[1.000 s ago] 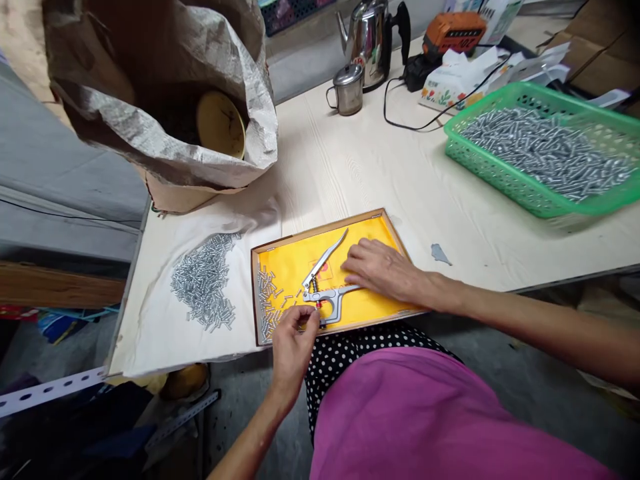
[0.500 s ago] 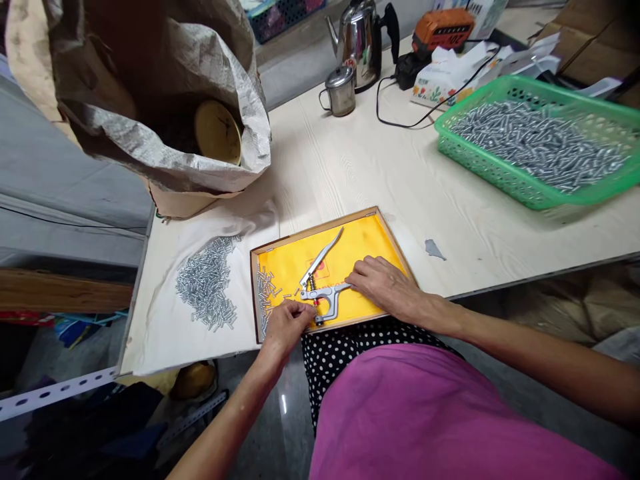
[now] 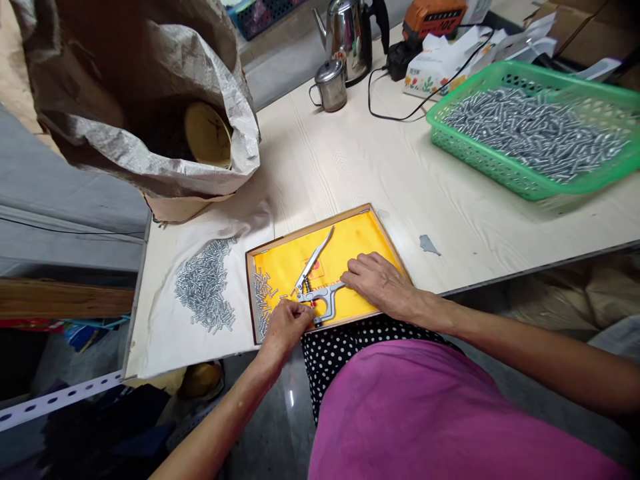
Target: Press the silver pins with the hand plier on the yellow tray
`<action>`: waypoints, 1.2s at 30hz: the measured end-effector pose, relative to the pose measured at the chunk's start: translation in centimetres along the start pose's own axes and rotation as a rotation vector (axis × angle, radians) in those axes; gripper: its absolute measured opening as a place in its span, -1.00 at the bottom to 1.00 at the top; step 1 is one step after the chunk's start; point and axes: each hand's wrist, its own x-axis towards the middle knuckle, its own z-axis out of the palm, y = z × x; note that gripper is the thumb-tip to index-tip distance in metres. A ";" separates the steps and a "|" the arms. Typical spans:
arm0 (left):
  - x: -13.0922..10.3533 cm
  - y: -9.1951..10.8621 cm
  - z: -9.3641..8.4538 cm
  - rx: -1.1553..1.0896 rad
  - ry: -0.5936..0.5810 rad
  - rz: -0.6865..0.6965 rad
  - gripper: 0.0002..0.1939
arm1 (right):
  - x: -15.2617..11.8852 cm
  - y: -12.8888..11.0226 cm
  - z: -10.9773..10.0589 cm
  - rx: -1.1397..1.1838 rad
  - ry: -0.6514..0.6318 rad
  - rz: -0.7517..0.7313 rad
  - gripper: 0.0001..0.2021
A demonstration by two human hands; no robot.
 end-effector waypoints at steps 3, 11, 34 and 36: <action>0.0 0.2 0.0 0.031 -0.024 -0.007 -0.69 | 0.0 0.0 0.1 -0.019 0.001 -0.003 -0.86; 0.1 -0.3 -0.1 -0.071 -0.036 -0.019 -0.67 | 0.1 0.3 0.6 -0.015 -0.026 -0.021 -0.89; 0.1 0.6 -0.5 0.151 -0.025 0.086 -0.69 | 8.9 4.3 1.6 -0.177 -0.106 -0.231 -0.73; 0.0 1.2 -0.6 0.163 -0.032 0.061 -0.72 | 8.9 4.5 1.9 -0.200 -0.069 -0.251 -0.74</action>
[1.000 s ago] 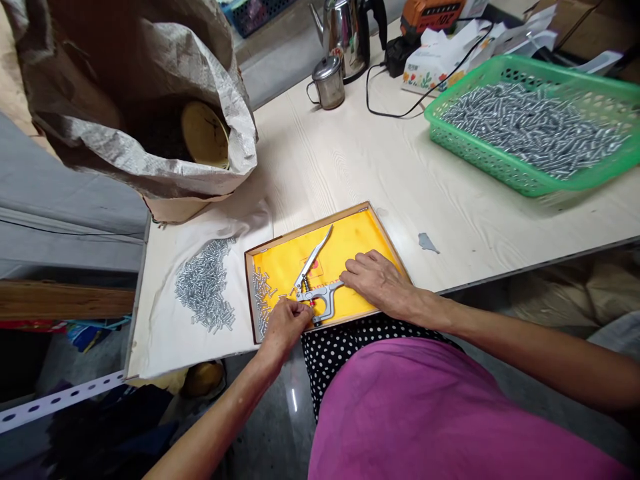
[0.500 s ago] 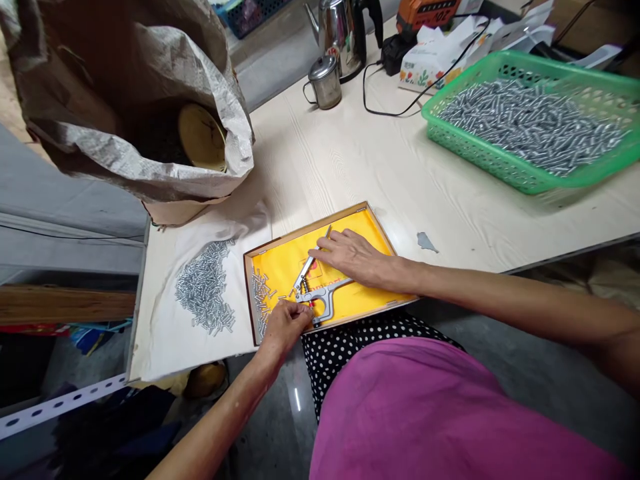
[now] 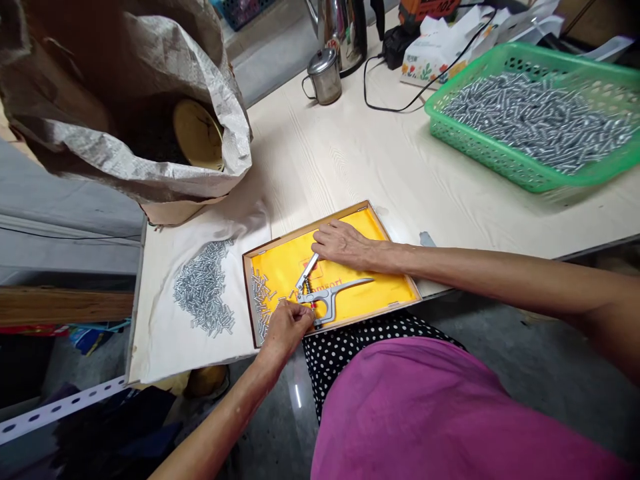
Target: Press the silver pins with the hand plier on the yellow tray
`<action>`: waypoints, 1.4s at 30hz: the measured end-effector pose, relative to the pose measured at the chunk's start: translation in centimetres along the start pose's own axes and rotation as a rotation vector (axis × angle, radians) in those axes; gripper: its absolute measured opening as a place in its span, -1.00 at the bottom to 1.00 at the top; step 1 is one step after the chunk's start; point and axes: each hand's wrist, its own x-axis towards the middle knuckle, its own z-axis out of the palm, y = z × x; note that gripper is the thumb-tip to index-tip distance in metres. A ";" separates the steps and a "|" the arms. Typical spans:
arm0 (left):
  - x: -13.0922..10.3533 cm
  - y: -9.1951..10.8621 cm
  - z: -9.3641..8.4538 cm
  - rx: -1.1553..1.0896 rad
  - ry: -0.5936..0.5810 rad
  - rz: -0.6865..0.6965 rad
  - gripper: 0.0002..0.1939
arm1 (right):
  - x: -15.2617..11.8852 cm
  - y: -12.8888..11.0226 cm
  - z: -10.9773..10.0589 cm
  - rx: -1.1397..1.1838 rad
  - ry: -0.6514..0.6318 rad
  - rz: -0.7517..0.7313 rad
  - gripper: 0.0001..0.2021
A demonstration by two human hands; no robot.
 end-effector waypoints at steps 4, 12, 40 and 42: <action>0.0 0.6 0.0 0.006 -0.029 -0.047 -0.76 | 0.2 0.3 0.1 -0.036 0.089 -0.033 -0.74; -0.3 -0.4 1.0 0.019 0.136 0.003 -0.80 | -2.1 -0.7 -1.7 0.106 0.055 0.156 -0.79; -0.1 -0.4 1.1 -0.002 0.054 -0.064 -0.76 | -5.2 0.1 -2.2 0.237 -0.081 0.023 -0.17; -0.1 -0.4 1.2 -0.003 0.054 -0.064 -0.75 | -5.9 -0.1 -2.2 0.250 -0.085 0.016 -0.13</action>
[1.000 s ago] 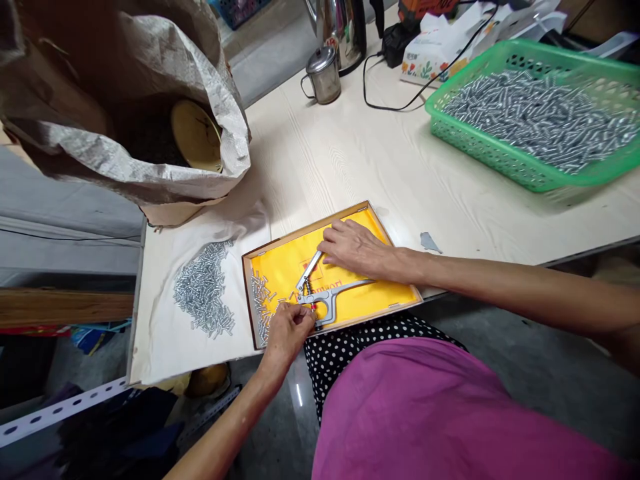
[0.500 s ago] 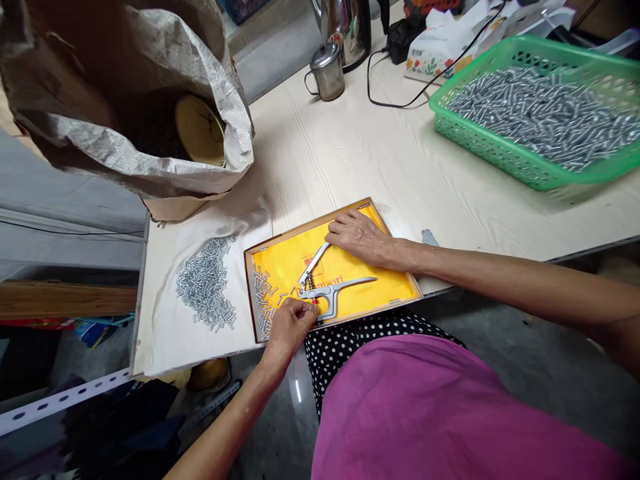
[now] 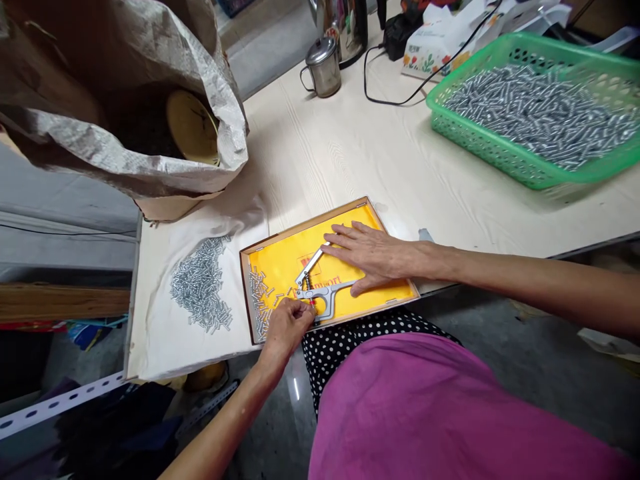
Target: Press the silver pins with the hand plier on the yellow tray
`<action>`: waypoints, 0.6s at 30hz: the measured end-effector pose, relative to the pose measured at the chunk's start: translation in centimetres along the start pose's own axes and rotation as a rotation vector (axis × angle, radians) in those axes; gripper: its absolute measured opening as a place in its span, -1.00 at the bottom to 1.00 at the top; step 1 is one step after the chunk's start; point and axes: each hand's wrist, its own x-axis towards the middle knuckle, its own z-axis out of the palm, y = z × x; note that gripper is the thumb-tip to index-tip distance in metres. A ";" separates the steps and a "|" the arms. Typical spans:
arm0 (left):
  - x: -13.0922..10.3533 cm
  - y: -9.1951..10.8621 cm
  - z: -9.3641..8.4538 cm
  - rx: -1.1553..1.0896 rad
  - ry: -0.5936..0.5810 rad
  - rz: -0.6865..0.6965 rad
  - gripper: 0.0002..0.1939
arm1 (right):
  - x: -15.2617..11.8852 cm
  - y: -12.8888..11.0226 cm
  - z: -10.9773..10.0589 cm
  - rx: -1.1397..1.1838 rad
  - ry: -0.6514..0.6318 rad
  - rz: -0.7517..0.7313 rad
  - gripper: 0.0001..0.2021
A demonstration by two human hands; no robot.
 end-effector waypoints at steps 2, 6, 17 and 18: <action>0.0 -0.1 0.0 0.002 0.001 0.007 -0.75 | -0.3 -0.2 -0.1 0.002 -0.003 0.009 -0.14; 0.0 -0.3 0.2 -0.020 0.014 0.018 -0.75 | -0.4 -1.1 -0.5 0.006 0.000 0.034 -0.17; -0.9 -0.5 0.1 0.108 0.172 0.156 -0.72 | -1.0 -3.5 -1.4 -0.053 -0.030 0.225 -0.46; -1.2 0.0 0.1 0.164 0.252 0.241 -0.72 | -1.0 -3.6 -1.4 -0.059 -0.031 0.211 -0.52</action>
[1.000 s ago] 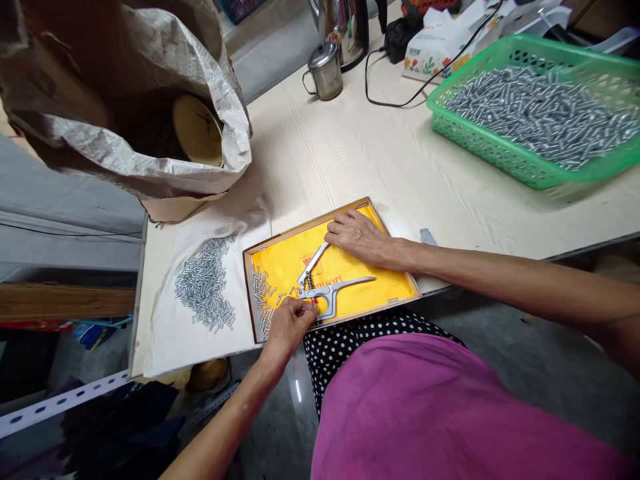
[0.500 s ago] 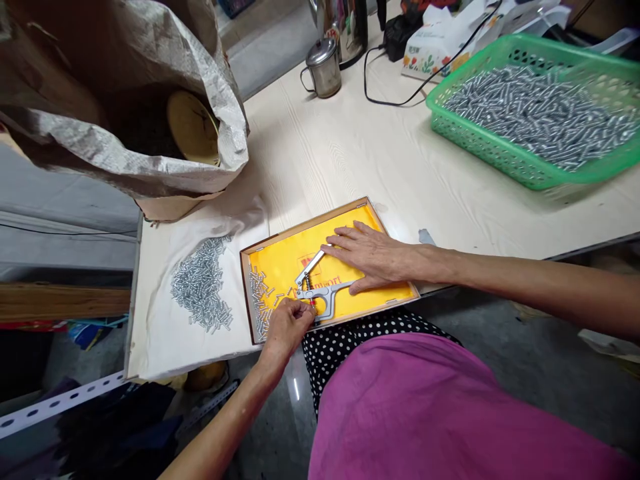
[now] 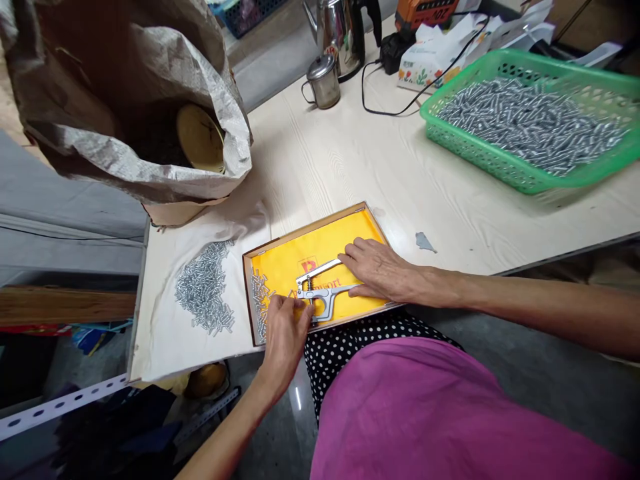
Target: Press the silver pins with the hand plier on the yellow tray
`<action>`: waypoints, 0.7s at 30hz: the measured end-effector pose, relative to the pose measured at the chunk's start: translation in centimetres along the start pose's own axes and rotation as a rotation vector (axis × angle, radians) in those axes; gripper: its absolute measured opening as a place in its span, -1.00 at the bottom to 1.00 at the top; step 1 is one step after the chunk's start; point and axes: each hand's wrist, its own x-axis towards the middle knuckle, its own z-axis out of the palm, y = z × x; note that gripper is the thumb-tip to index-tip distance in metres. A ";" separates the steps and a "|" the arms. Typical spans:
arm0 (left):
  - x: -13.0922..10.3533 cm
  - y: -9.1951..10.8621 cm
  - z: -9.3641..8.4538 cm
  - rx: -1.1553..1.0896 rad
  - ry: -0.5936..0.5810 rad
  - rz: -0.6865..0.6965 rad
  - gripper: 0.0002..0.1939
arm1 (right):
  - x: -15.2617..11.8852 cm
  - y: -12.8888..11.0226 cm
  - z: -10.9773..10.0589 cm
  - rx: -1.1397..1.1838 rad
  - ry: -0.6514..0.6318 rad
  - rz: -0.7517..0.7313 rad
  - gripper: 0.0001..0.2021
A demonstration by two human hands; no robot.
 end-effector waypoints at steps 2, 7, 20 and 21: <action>0.1 1.3 0.1 0.101 0.119 0.196 -0.64 | 0.0 -0.1 0.2 -0.017 0.005 -0.025 -0.59; 3.0 3.9 1.3 0.237 0.026 0.527 -0.35 | 0.0 0.0 0.6 -0.045 0.042 -0.054 -0.62; 5.8 4.9 2.0 0.308 -0.090 0.496 -0.76 | 1.3 0.9 1.9 0.015 0.025 -0.044 -0.83; 5.8 4.9 2.0 0.309 -0.092 0.493 -0.77 | 1.3 0.9 2.0 0.022 0.025 -0.035 -0.82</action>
